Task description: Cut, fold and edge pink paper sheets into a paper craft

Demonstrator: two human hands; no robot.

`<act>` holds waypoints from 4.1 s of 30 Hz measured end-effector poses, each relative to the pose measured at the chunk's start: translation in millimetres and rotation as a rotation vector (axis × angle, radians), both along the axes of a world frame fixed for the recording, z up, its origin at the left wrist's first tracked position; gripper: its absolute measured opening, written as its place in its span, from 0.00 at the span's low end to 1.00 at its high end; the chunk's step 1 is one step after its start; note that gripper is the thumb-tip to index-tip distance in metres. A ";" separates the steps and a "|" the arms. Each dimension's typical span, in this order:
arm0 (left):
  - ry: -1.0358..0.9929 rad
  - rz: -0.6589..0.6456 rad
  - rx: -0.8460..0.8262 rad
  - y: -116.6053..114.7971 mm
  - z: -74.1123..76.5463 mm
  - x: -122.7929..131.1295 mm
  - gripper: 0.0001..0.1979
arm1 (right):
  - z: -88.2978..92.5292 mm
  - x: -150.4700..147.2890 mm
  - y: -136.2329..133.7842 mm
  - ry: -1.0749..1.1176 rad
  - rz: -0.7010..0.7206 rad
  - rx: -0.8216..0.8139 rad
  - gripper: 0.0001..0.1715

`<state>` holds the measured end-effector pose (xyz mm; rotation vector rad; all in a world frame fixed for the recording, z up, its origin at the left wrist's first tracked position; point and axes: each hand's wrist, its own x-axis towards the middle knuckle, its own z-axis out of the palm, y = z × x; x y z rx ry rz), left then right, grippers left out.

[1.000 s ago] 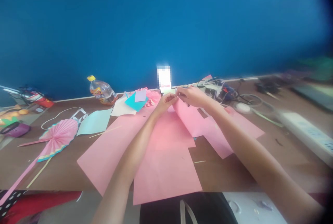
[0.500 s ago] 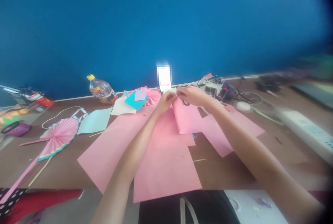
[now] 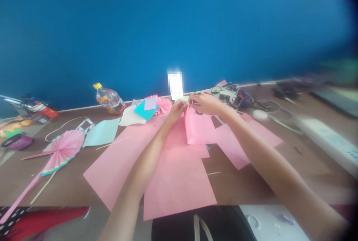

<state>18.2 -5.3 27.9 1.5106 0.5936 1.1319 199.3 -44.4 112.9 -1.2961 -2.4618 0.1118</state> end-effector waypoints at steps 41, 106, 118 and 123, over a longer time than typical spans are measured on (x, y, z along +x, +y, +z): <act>-0.439 -0.058 -0.345 -11.5 -1.3 2.0 0.15 | 19.2 -29.3 -30.7 -0.176 -0.149 0.005 0.16; -0.458 0.088 -0.322 -9.8 -0.6 -4.6 0.13 | 47.0 -38.7 -69.9 -0.282 -0.104 0.059 0.20; -0.505 0.047 -0.369 -6.6 -6.9 -4.3 0.14 | 56.7 -39.0 -86.3 -0.393 -0.112 0.160 0.21; -0.505 0.066 -0.366 -6.0 -6.9 -4.6 0.12 | 64.9 -39.5 -94.9 -0.413 -0.116 0.162 0.21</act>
